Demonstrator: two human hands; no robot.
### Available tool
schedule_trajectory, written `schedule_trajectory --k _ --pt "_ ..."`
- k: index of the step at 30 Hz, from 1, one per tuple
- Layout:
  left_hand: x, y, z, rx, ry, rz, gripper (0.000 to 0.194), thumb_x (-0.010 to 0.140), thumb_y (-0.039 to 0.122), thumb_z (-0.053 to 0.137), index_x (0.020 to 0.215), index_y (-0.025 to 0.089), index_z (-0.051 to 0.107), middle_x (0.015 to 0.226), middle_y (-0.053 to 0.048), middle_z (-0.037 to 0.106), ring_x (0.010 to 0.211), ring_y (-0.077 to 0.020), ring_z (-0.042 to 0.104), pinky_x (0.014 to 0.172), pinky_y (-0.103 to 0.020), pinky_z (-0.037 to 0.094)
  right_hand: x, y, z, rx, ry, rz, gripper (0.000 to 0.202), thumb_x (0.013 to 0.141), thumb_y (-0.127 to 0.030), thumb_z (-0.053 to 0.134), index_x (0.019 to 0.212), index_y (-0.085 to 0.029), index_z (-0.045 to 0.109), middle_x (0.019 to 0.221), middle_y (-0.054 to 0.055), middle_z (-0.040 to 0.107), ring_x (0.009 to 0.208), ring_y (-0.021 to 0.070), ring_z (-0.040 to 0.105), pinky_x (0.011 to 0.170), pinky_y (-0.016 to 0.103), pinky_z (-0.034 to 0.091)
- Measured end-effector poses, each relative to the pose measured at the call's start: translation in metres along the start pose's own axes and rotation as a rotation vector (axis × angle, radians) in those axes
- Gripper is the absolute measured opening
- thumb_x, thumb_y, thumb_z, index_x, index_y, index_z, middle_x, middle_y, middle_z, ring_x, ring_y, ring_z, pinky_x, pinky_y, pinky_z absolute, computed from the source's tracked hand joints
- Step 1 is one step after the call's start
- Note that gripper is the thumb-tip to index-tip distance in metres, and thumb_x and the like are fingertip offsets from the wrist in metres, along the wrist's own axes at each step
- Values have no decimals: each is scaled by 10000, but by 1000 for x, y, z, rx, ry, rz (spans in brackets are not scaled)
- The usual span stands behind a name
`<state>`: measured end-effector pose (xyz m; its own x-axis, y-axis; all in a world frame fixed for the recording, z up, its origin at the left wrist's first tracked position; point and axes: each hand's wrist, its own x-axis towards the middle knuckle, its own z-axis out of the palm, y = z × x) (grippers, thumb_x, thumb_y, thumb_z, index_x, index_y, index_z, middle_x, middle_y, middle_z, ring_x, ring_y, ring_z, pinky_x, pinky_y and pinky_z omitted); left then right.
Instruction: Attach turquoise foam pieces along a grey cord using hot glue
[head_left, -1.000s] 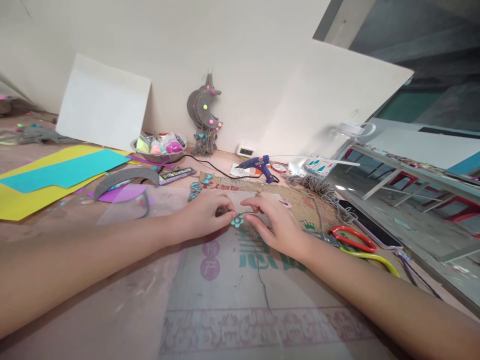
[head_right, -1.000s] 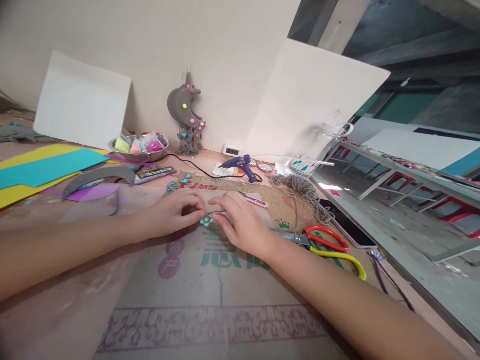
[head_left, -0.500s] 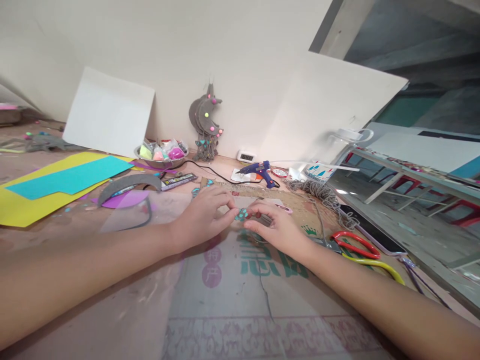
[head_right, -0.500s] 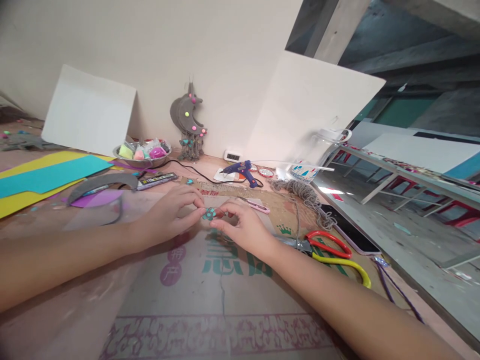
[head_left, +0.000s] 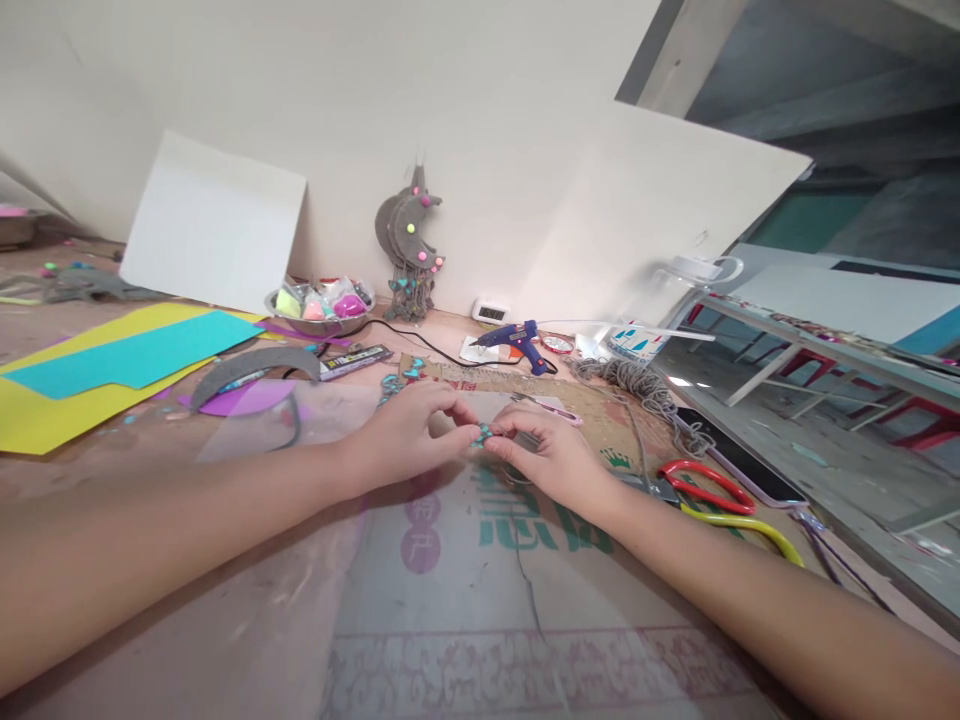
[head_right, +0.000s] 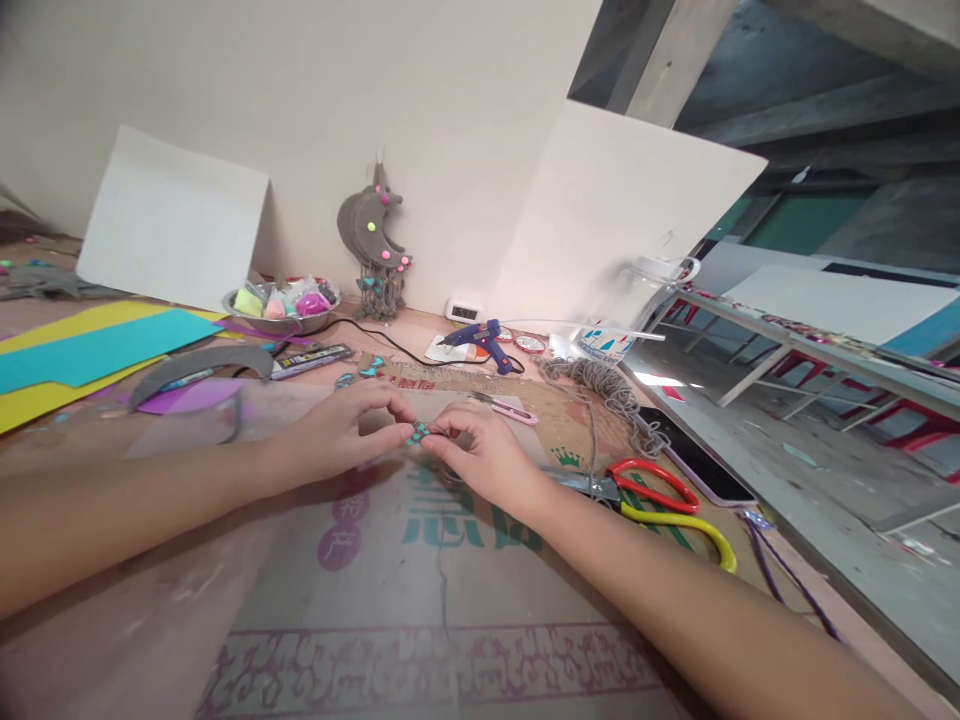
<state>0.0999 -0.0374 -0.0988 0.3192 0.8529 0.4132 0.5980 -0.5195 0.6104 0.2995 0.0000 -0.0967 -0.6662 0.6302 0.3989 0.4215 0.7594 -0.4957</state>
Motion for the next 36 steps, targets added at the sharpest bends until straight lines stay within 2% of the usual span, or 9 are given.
schedule_trajectory --k 11,14,19,21,23,26,30,33,36 --pt "0 -1 4 53 -9 2 135 790 252 522 721 182 615 730 -1 644 779 -159 547 747 -284 390 -1 0 1 -26 -28 -3 134 830 -291 575 753 -188 615 736 13 614 744 145 550 714 288 416" --pt "0 -1 4 51 3 -27 161 800 263 512 707 175 610 723 -4 638 775 -161 548 729 -282 392 -1 -3 0 17 -5 48 132 821 -310 578 777 -186 594 752 11 621 721 141 558 670 267 427" --pt "1 -3 4 52 28 -49 163 803 256 508 696 172 598 733 -2 630 793 -162 545 744 -286 390 -1 -7 -3 61 26 154 191 887 -263 449 751 -183 556 661 -8 582 643 122 544 633 244 424" --pt "1 -3 4 51 39 -46 160 805 250 507 694 172 590 732 0 621 791 -159 540 745 -284 388 -2 -8 -3 94 31 160 159 890 -263 443 818 -185 561 654 -14 583 637 120 547 649 245 427" --pt "1 -2 4 48 51 -41 154 806 243 506 692 172 581 726 6 608 787 -153 535 741 -279 383 -4 -8 -2 136 13 162 160 894 -267 436 977 -190 549 657 -20 594 645 121 560 673 252 428" --pt "1 -1 4 37 54 -24 136 798 212 509 689 174 581 715 16 595 788 -146 532 741 -273 375 -6 -9 0 211 -58 170 317 890 -263 444 1201 -198 452 663 -25 600 664 122 568 688 258 430" --pt "1 -2 3 3 60 -5 125 799 194 507 713 177 595 729 17 597 785 -141 532 729 -264 378 -6 -7 2 317 -151 202 451 846 -282 524 1274 -203 406 680 -23 600 655 124 572 649 253 442" --pt "1 -2 3 0 61 -7 125 805 206 509 717 177 593 742 15 597 805 -144 531 741 -268 377 -4 -4 0 319 -106 210 398 887 -350 447 1251 -189 445 703 1 613 668 133 572 644 263 442" --pt "1 -1 3 4 62 -12 112 799 209 518 715 178 586 739 15 599 807 -149 530 749 -276 377 -2 -2 -3 239 42 222 341 913 -383 380 1121 -191 570 800 39 639 739 151 573 690 283 442"
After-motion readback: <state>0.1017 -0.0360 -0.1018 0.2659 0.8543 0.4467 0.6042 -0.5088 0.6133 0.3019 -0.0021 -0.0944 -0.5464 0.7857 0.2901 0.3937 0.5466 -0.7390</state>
